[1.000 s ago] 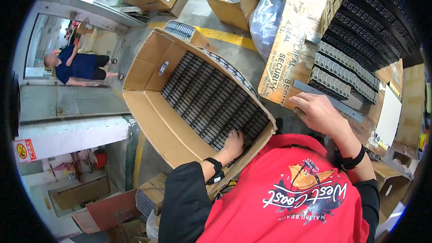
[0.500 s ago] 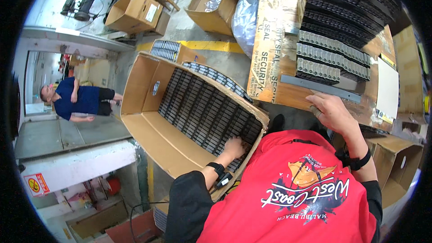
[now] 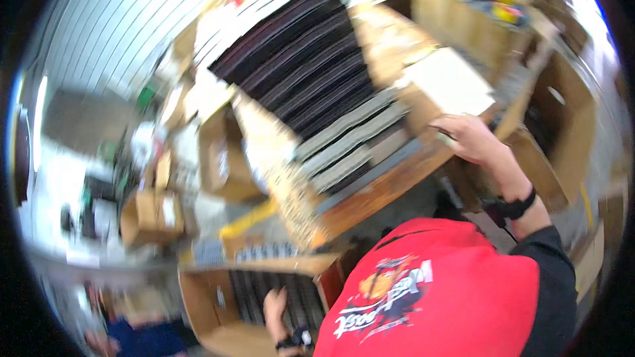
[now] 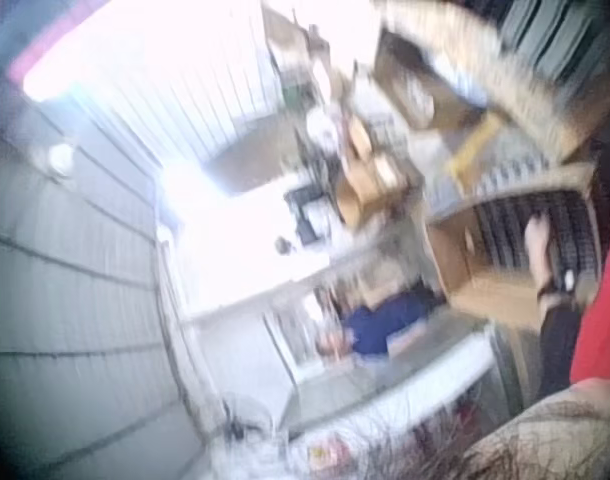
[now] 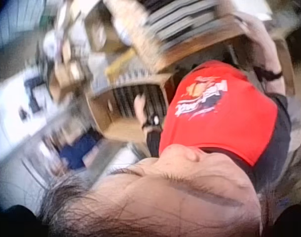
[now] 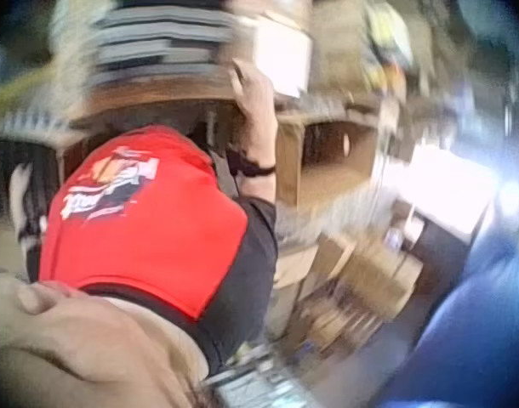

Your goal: The person repeatedly picks up rows of small black rectangular items from a large cardboard box and places them onto a wooden table. The person arranges the items in neat rows on the table surface. The person also handles cardboard dividers and stacks of yellow packaging material.

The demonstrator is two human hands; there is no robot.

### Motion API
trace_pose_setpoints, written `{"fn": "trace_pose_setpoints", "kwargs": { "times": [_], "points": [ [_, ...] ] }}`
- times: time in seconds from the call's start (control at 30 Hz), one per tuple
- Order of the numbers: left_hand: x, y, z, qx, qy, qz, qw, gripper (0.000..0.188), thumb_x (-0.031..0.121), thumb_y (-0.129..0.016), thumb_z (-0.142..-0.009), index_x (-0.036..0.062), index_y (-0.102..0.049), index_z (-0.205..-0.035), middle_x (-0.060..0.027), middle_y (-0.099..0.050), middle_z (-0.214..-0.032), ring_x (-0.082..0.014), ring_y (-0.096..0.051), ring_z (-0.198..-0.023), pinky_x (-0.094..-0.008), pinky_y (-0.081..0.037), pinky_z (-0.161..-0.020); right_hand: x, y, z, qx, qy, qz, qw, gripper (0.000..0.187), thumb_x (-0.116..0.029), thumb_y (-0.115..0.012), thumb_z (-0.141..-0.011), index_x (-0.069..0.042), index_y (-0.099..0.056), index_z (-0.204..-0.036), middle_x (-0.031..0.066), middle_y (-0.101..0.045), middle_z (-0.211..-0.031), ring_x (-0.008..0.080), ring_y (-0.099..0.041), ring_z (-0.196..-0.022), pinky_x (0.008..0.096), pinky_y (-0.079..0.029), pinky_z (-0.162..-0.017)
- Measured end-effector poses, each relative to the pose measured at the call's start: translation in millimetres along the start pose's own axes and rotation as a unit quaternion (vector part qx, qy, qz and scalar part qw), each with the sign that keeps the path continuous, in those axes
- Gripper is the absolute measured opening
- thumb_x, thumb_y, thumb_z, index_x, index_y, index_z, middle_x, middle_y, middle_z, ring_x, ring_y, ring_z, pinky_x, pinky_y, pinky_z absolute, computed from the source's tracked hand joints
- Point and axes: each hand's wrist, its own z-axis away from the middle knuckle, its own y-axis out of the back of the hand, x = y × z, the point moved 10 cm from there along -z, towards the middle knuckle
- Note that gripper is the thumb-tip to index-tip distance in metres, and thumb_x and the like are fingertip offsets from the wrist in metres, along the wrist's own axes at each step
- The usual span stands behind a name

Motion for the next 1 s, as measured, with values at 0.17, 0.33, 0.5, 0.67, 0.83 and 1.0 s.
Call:
{"fn": "trace_pose_setpoints", "kwargs": {
  "times": [0.17,0.33,0.5,0.67,0.83,1.0],
  "points": [
    [54.9,96.9,54.9,0.145,-0.156,0.245,0.946,0.032,0.021,-0.057,-0.084,-0.0061,-0.060,-0.100,-0.0198,-0.064,-0.092,-0.0280,-0.062,-0.088,-0.0352,-0.046,-0.080,109.5,115.6,35.7,0.170,-0.107,0.050,0.978,0.025,-0.012,-0.055,-0.078,0.000,-0.061,-0.100,0.0186,-0.062,-0.095,0.0357,-0.058,-0.090,0.0402,-0.046,-0.078],
    [337.7,81.2,109.9,-0.096,-0.261,0.360,0.891,0.030,0.014,-0.056,-0.086,-0.0064,-0.057,-0.108,-0.0197,-0.060,-0.104,-0.0281,-0.058,-0.095,-0.0358,-0.043,-0.088,309.3,210.3,204.2,0.266,-0.414,0.031,0.870,0.020,-0.016,-0.059,-0.078,-0.001,-0.066,-0.089,0.0155,-0.066,-0.085,0.0301,-0.064,-0.077,0.0382,-0.049,-0.073],
    [579.1,26.2,199.7,-0.268,-0.455,0.240,0.815,0.029,0.014,-0.053,-0.087,-0.0052,-0.058,-0.107,-0.0183,-0.063,-0.100,-0.0246,-0.060,-0.092,-0.0341,-0.046,-0.081,522.6,118.7,316.3,0.158,-0.649,-0.166,0.725,0.021,-0.009,-0.060,-0.070,0.005,-0.065,-0.085,0.0194,-0.065,-0.075,0.0253,-0.063,-0.054,0.0354,-0.049,-0.049],
    [814.0,-130.9,336.5,-0.426,-0.611,-0.039,0.665,0.025,0.009,-0.053,-0.088,-0.0054,-0.055,-0.109,-0.0171,-0.062,-0.103,-0.0222,-0.060,-0.095,-0.0301,-0.045,-0.084,553.8,50.9,460.2,0.061,-0.782,0.015,0.620,0.027,-0.011,-0.053,-0.078,-0.002,-0.064,-0.101,0.0180,-0.062,-0.107,0.0341,-0.060,-0.101,0.0426,-0.049,-0.084],
    [947.1,-358.5,401.0,-0.378,-0.721,-0.148,0.561,0.029,0.017,-0.049,-0.086,0.0007,-0.061,-0.107,-0.0204,-0.063,-0.099,-0.0326,-0.060,-0.094,-0.0361,-0.046,-0.083,576.1,-76.4,517.2,0.101,-0.835,-0.099,0.532,0.023,-0.010,-0.052,-0.082,-0.004,-0.066,-0.100,0.0226,-0.061,-0.107,0.0382,-0.060,-0.096,0.0472,-0.049,-0.080],
    [932.0,-551.6,342.7,-0.299,-0.626,-0.346,0.632,0.041,0.007,-0.045,-0.082,0.0149,-0.056,-0.121,-0.0155,-0.058,-0.117,-0.0320,-0.054,-0.110,-0.0418,-0.044,-0.092,605.5,-145.7,520.1,-0.130,-0.811,-0.106,0.561,0.023,-0.015,-0.056,-0.081,-0.006,-0.068,-0.098,0.0167,-0.062,-0.109,0.0290,-0.061,-0.100,0.0386,-0.050,-0.081]
  ]
}}
